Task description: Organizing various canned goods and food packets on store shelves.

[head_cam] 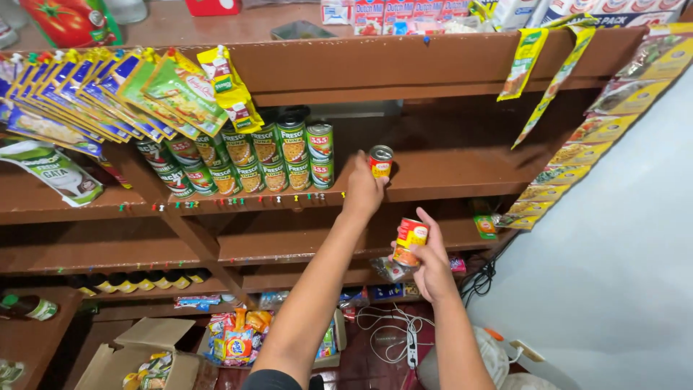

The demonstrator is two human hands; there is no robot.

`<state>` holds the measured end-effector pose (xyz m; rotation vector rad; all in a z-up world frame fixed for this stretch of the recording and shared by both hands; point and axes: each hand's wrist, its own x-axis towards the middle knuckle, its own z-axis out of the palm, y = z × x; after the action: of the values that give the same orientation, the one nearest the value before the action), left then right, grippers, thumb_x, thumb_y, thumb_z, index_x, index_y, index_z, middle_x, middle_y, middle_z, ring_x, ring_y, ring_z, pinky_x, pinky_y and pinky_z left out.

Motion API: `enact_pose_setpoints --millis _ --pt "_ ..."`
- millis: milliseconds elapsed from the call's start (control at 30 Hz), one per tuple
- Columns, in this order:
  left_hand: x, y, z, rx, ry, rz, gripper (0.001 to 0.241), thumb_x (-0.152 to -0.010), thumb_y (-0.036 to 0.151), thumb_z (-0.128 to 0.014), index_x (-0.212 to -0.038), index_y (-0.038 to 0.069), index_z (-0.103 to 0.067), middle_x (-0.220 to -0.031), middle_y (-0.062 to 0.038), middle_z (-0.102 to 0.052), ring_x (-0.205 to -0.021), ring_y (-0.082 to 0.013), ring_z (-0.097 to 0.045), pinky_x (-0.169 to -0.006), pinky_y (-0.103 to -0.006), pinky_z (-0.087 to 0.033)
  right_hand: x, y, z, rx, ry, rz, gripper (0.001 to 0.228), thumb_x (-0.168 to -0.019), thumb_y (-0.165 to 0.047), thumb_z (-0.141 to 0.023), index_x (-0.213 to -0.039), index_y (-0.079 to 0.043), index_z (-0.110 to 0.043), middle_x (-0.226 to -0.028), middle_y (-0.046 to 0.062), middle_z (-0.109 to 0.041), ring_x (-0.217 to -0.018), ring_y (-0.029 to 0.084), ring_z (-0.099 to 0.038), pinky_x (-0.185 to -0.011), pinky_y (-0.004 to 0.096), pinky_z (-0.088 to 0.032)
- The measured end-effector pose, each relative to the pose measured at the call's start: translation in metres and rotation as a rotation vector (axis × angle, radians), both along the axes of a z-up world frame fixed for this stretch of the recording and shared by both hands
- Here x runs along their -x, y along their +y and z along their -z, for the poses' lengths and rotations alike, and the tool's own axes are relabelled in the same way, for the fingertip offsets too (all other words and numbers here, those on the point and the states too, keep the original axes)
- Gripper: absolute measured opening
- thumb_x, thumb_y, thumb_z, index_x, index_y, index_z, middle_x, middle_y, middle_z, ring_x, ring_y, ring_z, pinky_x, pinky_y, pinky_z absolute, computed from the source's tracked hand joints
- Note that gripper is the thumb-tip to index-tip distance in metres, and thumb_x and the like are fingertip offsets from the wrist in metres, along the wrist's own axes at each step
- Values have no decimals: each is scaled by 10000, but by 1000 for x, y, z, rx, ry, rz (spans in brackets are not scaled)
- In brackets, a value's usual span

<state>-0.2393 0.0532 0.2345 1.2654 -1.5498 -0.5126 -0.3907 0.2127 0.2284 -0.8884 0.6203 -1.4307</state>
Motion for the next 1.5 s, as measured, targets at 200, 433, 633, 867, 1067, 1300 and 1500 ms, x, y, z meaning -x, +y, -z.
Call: enact_pose_setpoints --millis 200,433,633,867,1067,1300,1500 --pt "-4 125 -36 185 186 -3 584 -958 179 -743 -1438 -2 -464 -1144 -174 -612 -967 -281 -611 -912 -371 -545 9 15 10 153 335 150 941 -801 5 -761 -1603 -122 -284 -1242 170 -637 -1058 192 -645 -929 332 -531" --pt "-28 194 10 -195 452 597 624 -913 203 -747 -1448 47 -465 -1223 -53 -607 -1101 -127 -579 -963 -296 -507 6 51 8 394 526 213 623 -786 10 -855 -1333 51 -558 -1260 127 -606 -1156 193 -643 -1018 331 -541" --pt "-22 240 33 -99 844 659 639 -886 85 -831 -1395 50 -447 -1305 -64 -534 -1234 -149 -550 -1091 -318 -479 -9 88 11 388 496 162 510 -897 -138 -714 -1349 12 -530 -1345 134 -559 -1242 194 -576 -1098 344 -459" --pt "-18 266 4 39 674 551 698 -789 83 -877 -1357 70 -472 -1359 -80 -503 -1312 -192 -519 -1138 -360 -433 -2 104 31 395 195 35 511 -939 -205 -654 -1347 7 -431 -1296 164 -565 -1183 233 -576 -1073 387 -483" --pt "5 278 1 14 684 682 696 -703 184 -943 -1269 61 -557 -1400 -157 -610 -1380 -279 -569 -1213 -432 -438 2 118 39 488 328 180 474 -939 -242 -622 -1313 -15 -439 -1299 150 -512 -1186 224 -537 -1095 376 -450" --pt "7 287 -22 75 531 668 752 -636 246 -1005 -1235 73 -584 -1396 -152 -626 -1406 -285 -587 -1230 -441 -455 13 123 11 631 377 185 454 -919 -253 -607 -1280 -18 -465 -1268 170 -529 -1131 224 -545 -1058 381 -471" --pt "6 287 -34 177 407 683 857 -527 273 -1018 -1244 74 -592 -1388 -137 -613 -1358 -273 -597 -1195 -424 -465 17 127 -1 631 303 112 456 -943 -278 -629 -1280 -26 -453 -1264 157 -507 -1141 223 -529 -1057 382 -462"
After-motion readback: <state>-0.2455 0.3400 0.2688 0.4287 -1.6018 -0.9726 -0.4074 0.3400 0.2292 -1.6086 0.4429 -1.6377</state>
